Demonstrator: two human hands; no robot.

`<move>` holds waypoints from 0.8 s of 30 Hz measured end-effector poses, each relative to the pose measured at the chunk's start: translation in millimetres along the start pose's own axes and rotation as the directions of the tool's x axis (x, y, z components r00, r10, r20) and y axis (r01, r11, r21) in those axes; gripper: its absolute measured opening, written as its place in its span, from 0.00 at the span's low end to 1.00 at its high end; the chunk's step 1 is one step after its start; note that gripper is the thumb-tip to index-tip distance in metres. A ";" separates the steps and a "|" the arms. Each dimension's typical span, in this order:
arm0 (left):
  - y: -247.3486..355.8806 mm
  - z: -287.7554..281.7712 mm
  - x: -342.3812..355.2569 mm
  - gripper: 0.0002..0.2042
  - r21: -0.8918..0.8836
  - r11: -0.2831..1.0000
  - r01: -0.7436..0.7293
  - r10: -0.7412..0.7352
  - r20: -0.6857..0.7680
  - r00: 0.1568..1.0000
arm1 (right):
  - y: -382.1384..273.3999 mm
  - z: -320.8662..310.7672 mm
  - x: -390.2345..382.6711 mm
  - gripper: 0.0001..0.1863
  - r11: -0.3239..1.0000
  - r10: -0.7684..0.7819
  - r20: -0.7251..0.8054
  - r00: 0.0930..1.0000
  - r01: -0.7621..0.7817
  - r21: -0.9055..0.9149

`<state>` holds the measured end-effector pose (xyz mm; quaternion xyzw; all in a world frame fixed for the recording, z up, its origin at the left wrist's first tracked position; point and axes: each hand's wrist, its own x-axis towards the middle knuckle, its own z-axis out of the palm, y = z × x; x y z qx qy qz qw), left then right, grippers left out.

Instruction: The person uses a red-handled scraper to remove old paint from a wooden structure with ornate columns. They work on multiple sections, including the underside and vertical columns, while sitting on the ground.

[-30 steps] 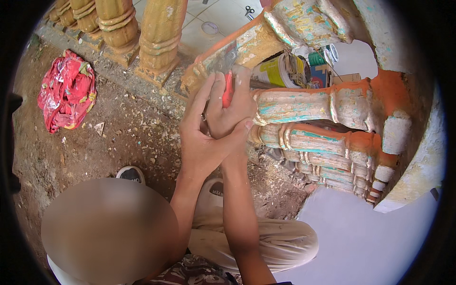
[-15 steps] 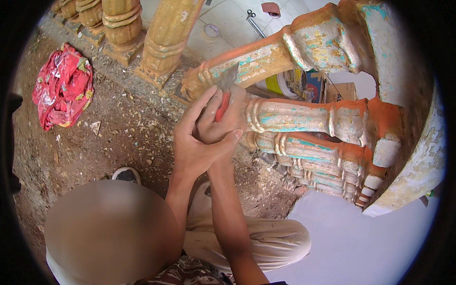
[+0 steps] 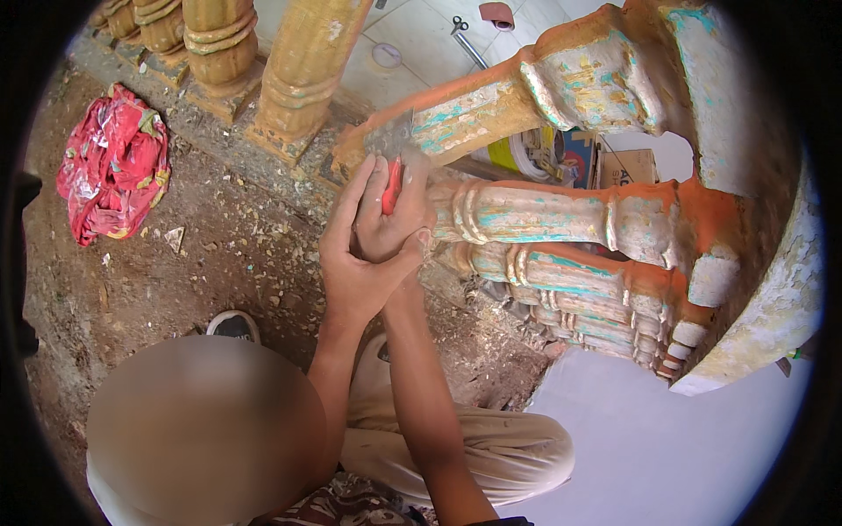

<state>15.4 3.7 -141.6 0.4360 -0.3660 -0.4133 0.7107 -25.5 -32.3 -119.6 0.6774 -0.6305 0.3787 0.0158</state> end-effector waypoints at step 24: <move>36.6 18.1 4.3 0.45 -0.062 0.997 0.041 -0.034 0.117 0.993 | 16.1 -47.1 15.0 0.05 0.994 -0.108 -0.133 0.985 0.103 -0.047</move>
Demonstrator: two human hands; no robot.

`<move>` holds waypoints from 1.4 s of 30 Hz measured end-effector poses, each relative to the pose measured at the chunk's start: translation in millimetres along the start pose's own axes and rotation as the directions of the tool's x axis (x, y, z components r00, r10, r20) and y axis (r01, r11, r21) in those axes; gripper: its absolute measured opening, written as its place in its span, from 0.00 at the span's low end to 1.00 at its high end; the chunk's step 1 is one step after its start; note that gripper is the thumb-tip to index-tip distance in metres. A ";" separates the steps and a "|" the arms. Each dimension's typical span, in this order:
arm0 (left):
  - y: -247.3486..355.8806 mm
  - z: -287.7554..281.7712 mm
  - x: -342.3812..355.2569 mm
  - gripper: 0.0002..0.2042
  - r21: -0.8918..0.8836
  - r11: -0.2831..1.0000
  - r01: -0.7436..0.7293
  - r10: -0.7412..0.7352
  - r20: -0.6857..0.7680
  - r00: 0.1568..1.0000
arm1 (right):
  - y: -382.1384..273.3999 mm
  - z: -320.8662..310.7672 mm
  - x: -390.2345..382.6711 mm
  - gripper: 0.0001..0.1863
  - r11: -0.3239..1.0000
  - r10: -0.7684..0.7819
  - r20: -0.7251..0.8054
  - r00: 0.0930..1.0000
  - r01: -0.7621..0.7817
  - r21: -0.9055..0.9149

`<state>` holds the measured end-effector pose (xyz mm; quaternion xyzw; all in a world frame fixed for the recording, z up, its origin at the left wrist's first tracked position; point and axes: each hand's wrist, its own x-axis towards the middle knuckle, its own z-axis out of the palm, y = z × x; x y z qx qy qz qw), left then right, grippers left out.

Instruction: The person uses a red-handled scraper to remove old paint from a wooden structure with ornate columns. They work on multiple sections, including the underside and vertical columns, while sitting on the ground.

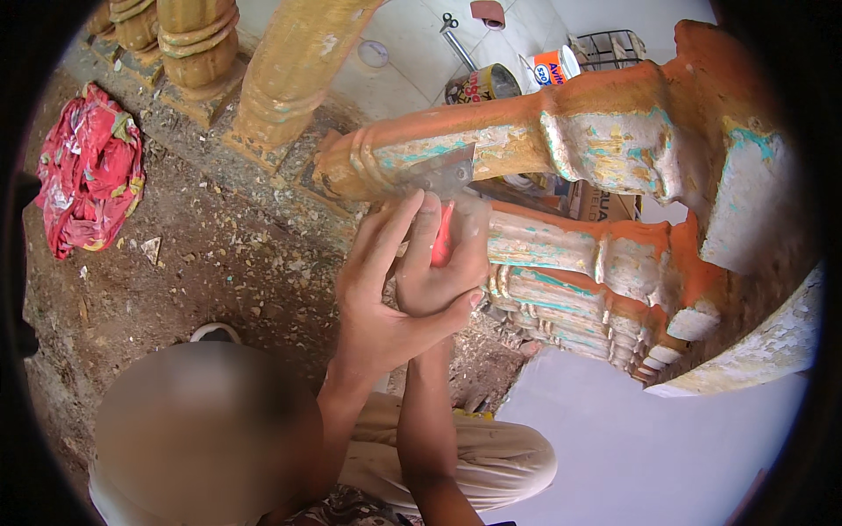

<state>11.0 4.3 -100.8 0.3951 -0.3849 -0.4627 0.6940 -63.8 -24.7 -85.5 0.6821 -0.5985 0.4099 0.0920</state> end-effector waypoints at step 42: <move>9.7 8.2 -9.3 0.39 -0.017 0.999 -0.042 0.043 0.016 0.999 | -17.9 -14.1 -5.8 0.05 0.978 0.190 0.102 0.976 -0.197 0.061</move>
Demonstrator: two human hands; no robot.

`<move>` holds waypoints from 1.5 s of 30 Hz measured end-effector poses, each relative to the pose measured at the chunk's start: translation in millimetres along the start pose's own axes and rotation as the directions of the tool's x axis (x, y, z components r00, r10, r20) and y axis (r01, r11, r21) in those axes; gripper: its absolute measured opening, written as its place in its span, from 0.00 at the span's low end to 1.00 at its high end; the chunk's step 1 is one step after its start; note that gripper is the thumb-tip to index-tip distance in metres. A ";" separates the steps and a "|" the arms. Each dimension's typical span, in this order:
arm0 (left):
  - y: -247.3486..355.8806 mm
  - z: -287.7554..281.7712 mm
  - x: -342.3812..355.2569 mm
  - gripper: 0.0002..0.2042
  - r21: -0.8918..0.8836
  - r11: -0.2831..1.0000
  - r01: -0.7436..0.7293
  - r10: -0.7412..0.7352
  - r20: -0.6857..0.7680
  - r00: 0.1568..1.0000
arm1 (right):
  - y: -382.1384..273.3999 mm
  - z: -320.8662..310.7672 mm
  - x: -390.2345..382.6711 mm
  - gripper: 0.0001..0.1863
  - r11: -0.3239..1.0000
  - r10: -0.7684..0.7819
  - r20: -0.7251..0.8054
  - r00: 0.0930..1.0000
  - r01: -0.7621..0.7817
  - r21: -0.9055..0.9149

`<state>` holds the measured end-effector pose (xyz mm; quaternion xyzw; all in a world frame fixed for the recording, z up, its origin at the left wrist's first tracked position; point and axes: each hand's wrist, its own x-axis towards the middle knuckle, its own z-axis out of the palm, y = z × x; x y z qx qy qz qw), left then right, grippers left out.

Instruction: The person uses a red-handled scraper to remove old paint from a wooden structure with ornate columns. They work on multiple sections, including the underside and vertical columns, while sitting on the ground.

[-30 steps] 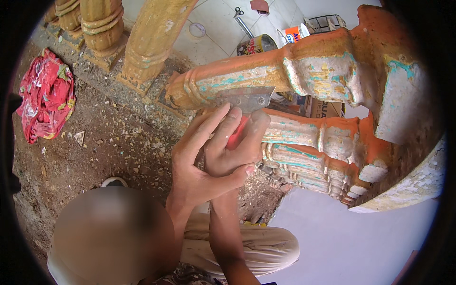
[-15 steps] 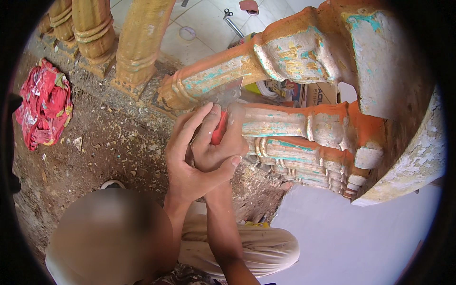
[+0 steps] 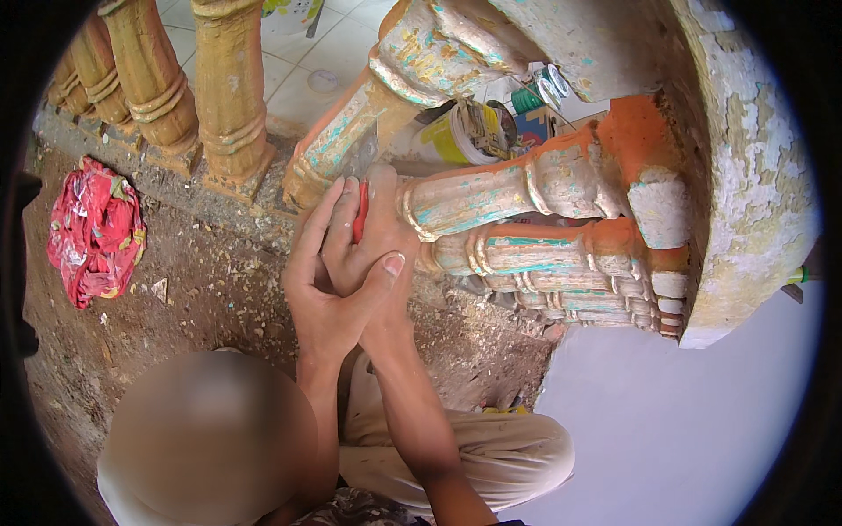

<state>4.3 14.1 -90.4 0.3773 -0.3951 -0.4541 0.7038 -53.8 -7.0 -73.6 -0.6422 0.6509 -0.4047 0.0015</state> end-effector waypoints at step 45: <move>30.3 9.3 5.7 0.36 -0.205 0.971 0.119 -0.126 -0.022 0.992 | -38.9 -22.7 30.0 0.05 0.999 0.042 0.148 0.988 -0.039 -0.024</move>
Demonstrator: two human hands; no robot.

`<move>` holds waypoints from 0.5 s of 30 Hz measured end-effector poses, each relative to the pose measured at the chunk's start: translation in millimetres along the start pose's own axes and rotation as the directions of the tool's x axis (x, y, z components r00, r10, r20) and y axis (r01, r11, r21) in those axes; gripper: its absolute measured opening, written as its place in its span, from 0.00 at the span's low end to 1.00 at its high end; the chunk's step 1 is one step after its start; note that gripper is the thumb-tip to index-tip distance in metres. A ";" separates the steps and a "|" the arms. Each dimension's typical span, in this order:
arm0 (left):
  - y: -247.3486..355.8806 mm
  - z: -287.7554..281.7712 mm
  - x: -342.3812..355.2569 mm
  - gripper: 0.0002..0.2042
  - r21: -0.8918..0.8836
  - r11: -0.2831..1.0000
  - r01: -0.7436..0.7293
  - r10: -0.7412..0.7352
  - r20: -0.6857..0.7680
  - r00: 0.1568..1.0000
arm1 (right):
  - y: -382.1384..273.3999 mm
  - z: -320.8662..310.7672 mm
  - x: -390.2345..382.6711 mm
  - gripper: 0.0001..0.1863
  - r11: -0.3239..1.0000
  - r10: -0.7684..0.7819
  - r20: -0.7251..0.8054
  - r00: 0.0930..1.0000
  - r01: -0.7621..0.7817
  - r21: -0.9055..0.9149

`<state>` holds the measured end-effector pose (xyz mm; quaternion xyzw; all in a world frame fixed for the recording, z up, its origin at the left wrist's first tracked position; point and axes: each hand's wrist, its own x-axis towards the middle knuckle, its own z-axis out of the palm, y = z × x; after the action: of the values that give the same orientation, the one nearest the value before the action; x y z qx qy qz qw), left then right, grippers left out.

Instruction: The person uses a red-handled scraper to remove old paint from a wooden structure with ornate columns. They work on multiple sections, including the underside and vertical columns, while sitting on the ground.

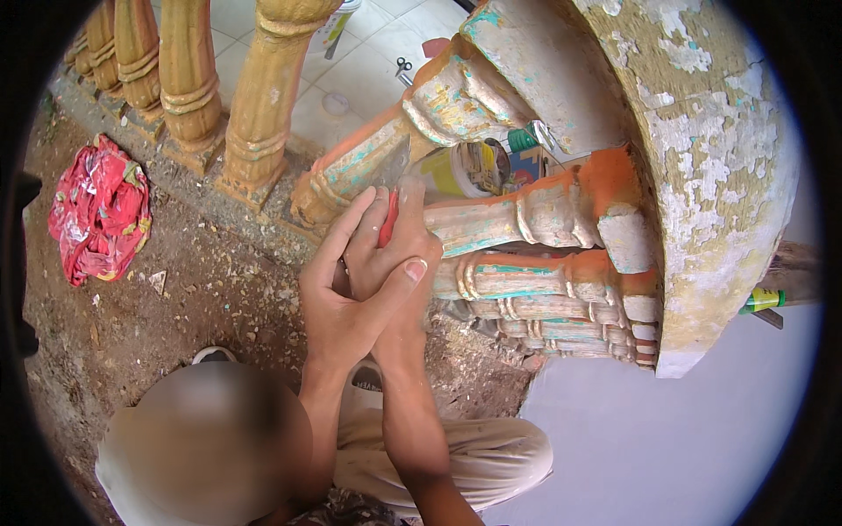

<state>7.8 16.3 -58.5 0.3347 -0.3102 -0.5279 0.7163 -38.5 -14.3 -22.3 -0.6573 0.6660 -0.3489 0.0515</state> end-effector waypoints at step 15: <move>4.6 10.5 -9.7 0.36 0.023 0.991 0.132 -0.129 -0.080 0.988 | 2.5 -16.0 8.3 0.06 0.976 -0.084 0.227 0.970 0.126 -0.178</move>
<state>-0.4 25.0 -49.6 0.3848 -0.2665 -0.5557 0.6871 -50.1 -15.7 -8.3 -0.7280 0.6508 -0.2114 0.0425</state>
